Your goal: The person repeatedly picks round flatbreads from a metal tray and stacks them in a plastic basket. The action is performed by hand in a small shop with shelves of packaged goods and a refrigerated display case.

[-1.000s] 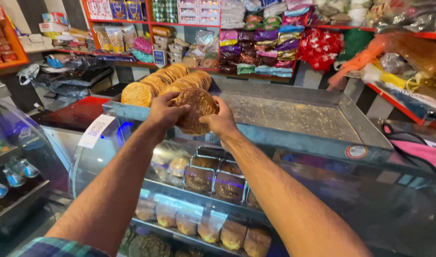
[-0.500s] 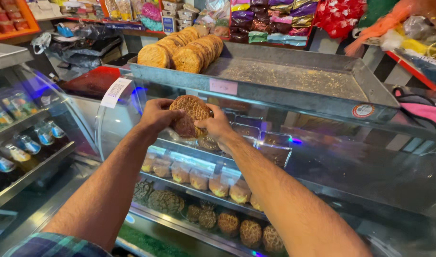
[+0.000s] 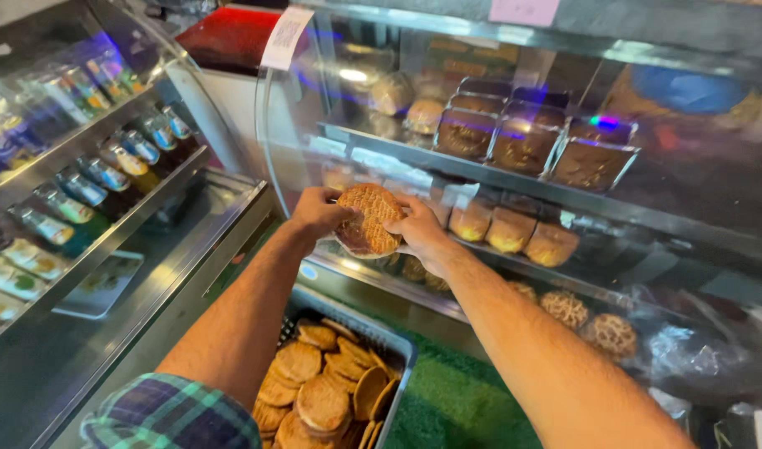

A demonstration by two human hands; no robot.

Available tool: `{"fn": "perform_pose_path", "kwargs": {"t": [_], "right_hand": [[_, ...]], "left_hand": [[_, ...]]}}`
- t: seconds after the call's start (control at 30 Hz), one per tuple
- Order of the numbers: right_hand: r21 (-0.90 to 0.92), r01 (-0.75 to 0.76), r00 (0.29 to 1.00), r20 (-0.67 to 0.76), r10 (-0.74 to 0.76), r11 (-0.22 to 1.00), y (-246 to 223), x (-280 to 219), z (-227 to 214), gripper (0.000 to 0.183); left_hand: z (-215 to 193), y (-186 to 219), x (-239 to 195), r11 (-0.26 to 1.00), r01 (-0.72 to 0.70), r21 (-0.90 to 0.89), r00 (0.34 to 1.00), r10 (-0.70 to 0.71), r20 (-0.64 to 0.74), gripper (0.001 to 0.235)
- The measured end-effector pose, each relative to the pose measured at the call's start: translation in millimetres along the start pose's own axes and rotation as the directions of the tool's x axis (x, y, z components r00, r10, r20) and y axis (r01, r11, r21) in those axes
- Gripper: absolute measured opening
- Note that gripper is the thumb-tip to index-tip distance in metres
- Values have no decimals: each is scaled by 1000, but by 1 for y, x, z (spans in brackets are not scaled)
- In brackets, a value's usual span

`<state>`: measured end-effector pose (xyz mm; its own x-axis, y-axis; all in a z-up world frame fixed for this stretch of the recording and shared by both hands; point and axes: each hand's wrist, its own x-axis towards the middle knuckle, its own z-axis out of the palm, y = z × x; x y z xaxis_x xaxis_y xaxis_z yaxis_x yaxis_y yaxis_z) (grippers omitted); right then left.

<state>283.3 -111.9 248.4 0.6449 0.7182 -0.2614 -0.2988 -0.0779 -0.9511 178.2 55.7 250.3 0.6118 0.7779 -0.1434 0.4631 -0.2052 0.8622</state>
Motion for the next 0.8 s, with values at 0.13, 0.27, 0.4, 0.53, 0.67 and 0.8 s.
{"fn": "perform_pose_path", "kwargs": {"t": [0.13, 0.27, 0.4, 0.53, 0.67, 0.8], "right_hand": [[-24, -101, 995, 5, 102, 995, 76, -12, 29, 69], [-32, -273, 962, 0, 274, 961, 146, -35, 50, 69], [3, -415, 909, 31, 415, 910, 225, -49, 58, 70], [-9, -486, 873, 31, 486, 874, 271, -63, 71, 74], [-9, -514, 858, -1, 514, 858, 313, -68, 71, 77], [15, -538, 841, -67, 537, 843, 350, -70, 65, 77]], "left_hand": [[-5, -83, -21, 995, 96, 17, 994, -97, 41, 46], [-3, -177, -29, 968, 173, 183, 972, -197, 126, 45], [5, -249, -52, 906, 262, 334, 932, -327, 155, 46], [19, -306, -54, 848, 284, 448, 907, -390, 162, 48], [27, -318, -81, 815, 257, 519, 879, -421, 226, 50], [35, -316, -106, 801, 286, 525, 879, -438, 189, 33]]}}
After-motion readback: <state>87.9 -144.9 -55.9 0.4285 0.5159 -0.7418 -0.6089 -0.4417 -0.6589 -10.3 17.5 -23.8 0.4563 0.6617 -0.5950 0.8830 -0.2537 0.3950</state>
